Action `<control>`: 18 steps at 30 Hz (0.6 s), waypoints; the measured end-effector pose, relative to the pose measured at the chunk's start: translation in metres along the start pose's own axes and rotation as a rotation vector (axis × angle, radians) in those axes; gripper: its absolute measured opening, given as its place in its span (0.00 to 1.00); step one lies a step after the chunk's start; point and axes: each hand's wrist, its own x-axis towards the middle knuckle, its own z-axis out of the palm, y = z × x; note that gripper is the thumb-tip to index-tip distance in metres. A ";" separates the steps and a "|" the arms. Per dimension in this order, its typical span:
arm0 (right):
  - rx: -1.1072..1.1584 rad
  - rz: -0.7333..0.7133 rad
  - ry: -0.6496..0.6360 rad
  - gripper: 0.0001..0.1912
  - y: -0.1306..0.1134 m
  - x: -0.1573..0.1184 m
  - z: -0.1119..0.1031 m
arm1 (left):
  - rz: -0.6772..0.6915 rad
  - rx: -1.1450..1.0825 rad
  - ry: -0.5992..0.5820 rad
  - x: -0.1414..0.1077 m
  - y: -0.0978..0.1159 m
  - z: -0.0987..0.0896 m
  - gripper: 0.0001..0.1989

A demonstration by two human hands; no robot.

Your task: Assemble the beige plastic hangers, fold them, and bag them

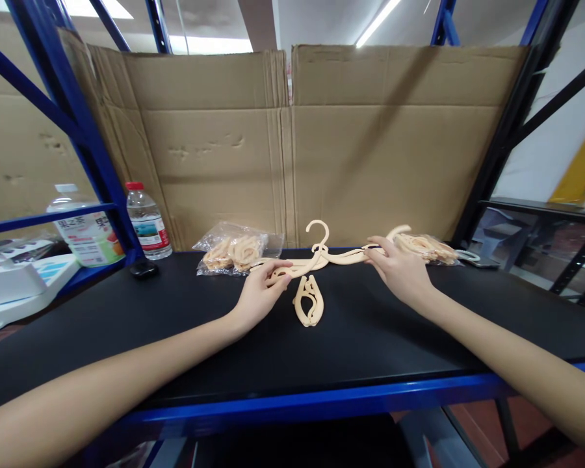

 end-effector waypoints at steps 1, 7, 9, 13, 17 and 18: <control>0.030 -0.012 0.010 0.15 -0.001 0.000 0.001 | 0.004 0.003 0.007 0.000 0.000 0.000 0.14; 0.361 -0.112 0.110 0.13 -0.002 0.000 0.008 | 0.016 -0.068 0.027 0.001 0.000 0.001 0.13; 0.522 -0.078 0.114 0.12 -0.003 0.001 0.009 | -0.002 -0.098 0.046 0.001 0.001 0.002 0.13; 0.844 0.072 -0.008 0.11 0.001 0.005 0.009 | -0.080 -0.223 0.086 0.001 0.001 0.003 0.16; 1.127 0.167 -0.088 0.12 0.007 0.009 0.008 | -0.203 -0.467 0.173 0.003 0.004 0.000 0.23; 1.194 0.207 -0.100 0.13 0.008 0.009 0.008 | -0.227 -0.516 0.196 0.004 0.005 -0.001 0.24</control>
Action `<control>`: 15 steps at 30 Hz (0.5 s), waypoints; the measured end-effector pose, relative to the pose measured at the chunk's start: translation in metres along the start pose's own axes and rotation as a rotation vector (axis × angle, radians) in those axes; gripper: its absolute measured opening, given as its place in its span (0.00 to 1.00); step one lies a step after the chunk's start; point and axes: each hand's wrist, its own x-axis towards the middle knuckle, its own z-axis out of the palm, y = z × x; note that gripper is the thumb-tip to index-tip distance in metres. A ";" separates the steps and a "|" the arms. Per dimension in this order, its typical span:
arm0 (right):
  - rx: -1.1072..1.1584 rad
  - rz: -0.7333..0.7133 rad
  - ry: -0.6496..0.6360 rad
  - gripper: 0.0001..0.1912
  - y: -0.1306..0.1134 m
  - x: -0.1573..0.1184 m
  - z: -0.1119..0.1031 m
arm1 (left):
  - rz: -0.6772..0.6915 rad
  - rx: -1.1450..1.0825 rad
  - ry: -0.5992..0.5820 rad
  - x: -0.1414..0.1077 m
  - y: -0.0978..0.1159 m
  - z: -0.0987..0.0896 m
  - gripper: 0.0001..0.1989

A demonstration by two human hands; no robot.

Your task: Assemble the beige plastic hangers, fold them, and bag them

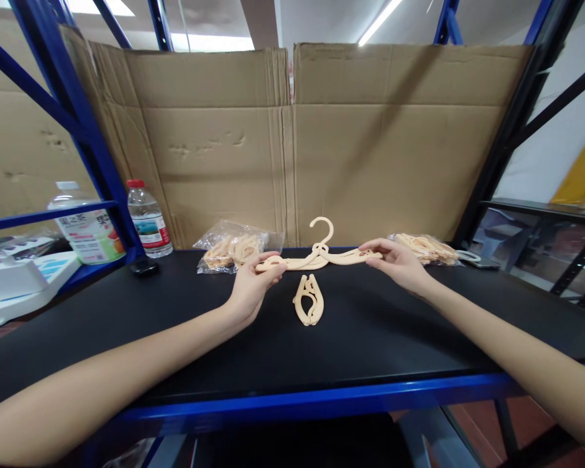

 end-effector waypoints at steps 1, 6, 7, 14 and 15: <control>0.066 0.037 0.009 0.14 0.000 0.000 0.000 | -0.017 -0.033 0.018 0.001 0.002 0.000 0.24; 0.395 0.182 0.050 0.21 -0.002 -0.002 0.006 | -0.053 -0.028 -0.021 -0.002 0.009 0.003 0.22; 0.444 0.196 0.052 0.21 -0.003 -0.003 0.009 | -0.057 -0.016 -0.052 -0.004 0.009 0.004 0.21; 0.417 0.150 -0.085 0.14 -0.017 -0.017 0.043 | -0.079 0.093 -0.262 -0.024 0.004 0.021 0.18; 0.382 0.131 -0.160 0.12 -0.021 -0.020 0.046 | -0.084 0.097 -0.275 -0.026 0.003 0.022 0.18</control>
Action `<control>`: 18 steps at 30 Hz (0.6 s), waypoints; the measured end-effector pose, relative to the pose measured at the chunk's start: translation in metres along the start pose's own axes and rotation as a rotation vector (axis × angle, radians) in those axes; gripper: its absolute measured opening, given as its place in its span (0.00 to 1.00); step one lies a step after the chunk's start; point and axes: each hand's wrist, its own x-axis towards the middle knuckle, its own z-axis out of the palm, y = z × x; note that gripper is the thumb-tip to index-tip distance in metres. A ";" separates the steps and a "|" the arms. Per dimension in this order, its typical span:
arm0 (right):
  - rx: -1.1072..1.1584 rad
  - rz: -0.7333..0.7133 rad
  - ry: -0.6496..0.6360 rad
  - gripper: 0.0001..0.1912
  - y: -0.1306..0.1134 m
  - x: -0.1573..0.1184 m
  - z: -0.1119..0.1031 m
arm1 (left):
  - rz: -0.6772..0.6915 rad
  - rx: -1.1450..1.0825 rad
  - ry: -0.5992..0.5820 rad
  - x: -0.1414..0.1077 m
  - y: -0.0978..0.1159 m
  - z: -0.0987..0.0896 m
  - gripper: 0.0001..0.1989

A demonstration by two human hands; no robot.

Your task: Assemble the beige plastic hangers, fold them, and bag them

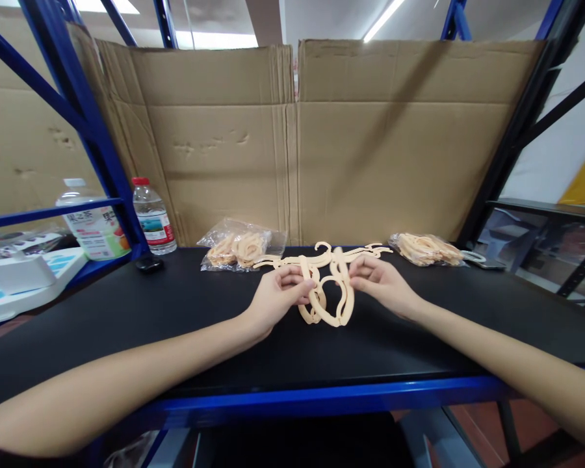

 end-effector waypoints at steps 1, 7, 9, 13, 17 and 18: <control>-0.040 0.005 -0.084 0.11 -0.003 -0.003 0.004 | 0.000 0.002 -0.007 -0.001 -0.001 0.001 0.18; -0.217 -0.026 -0.333 0.18 -0.012 -0.012 0.009 | 0.072 0.024 -0.006 -0.001 -0.001 0.000 0.17; -0.226 -0.042 -0.327 0.20 -0.009 -0.011 0.007 | 0.111 0.031 -0.027 -0.002 0.000 0.000 0.17; -0.221 -0.029 -0.323 0.20 -0.004 -0.011 0.006 | 0.213 0.070 -0.077 -0.004 0.001 0.002 0.14; -0.243 -0.024 -0.367 0.17 -0.009 -0.012 0.011 | 0.222 0.094 -0.109 -0.006 0.000 0.005 0.12; -0.274 -0.039 -0.394 0.16 -0.011 -0.013 0.012 | 0.210 0.088 -0.113 -0.006 -0.001 0.005 0.12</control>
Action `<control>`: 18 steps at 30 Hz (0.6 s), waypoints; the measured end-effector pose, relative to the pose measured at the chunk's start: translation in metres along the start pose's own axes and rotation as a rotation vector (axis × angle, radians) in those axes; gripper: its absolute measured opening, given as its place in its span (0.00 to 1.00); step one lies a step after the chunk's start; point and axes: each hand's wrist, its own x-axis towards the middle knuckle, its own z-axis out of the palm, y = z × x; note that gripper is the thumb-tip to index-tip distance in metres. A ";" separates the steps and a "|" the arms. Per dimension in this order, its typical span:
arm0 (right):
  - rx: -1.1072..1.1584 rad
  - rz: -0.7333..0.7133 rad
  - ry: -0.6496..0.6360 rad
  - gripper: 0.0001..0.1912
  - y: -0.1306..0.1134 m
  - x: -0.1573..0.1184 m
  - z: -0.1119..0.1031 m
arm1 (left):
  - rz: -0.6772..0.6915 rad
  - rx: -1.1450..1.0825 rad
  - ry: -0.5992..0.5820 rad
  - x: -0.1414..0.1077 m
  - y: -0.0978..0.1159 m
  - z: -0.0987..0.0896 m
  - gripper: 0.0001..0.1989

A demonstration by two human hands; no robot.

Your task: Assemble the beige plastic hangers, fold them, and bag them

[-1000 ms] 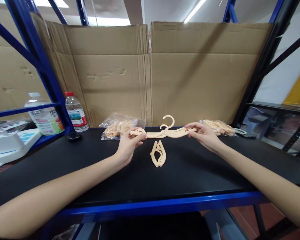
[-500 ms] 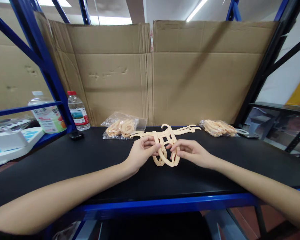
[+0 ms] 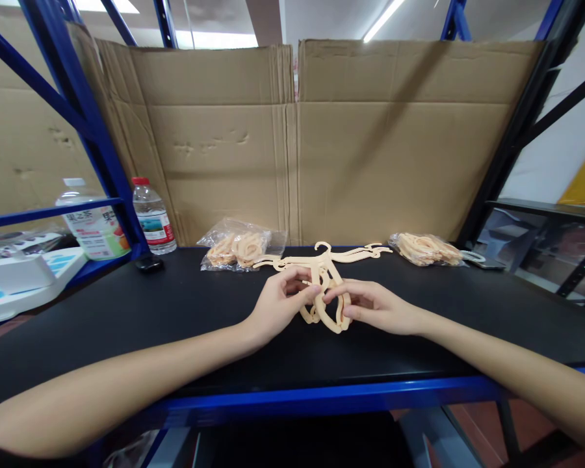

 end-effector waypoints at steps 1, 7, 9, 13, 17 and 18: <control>-0.047 -0.018 -0.024 0.15 -0.003 0.000 0.000 | -0.013 -0.010 -0.004 0.000 -0.001 0.000 0.12; -0.167 -0.077 0.040 0.16 -0.007 -0.002 -0.002 | -0.138 -0.054 0.071 0.003 -0.001 -0.003 0.16; -0.136 -0.082 0.080 0.18 -0.005 -0.002 -0.002 | -0.166 -0.051 0.088 0.003 0.000 -0.004 0.18; -0.105 -0.107 0.107 0.17 -0.001 -0.002 -0.002 | -0.192 -0.043 0.090 0.004 0.000 -0.006 0.18; -0.041 -0.118 0.138 0.16 0.000 -0.001 -0.003 | -0.206 -0.042 0.107 0.005 -0.002 -0.007 0.18; -0.031 -0.111 0.132 0.16 -0.001 0.000 -0.003 | -0.198 -0.039 0.103 0.005 -0.003 -0.007 0.18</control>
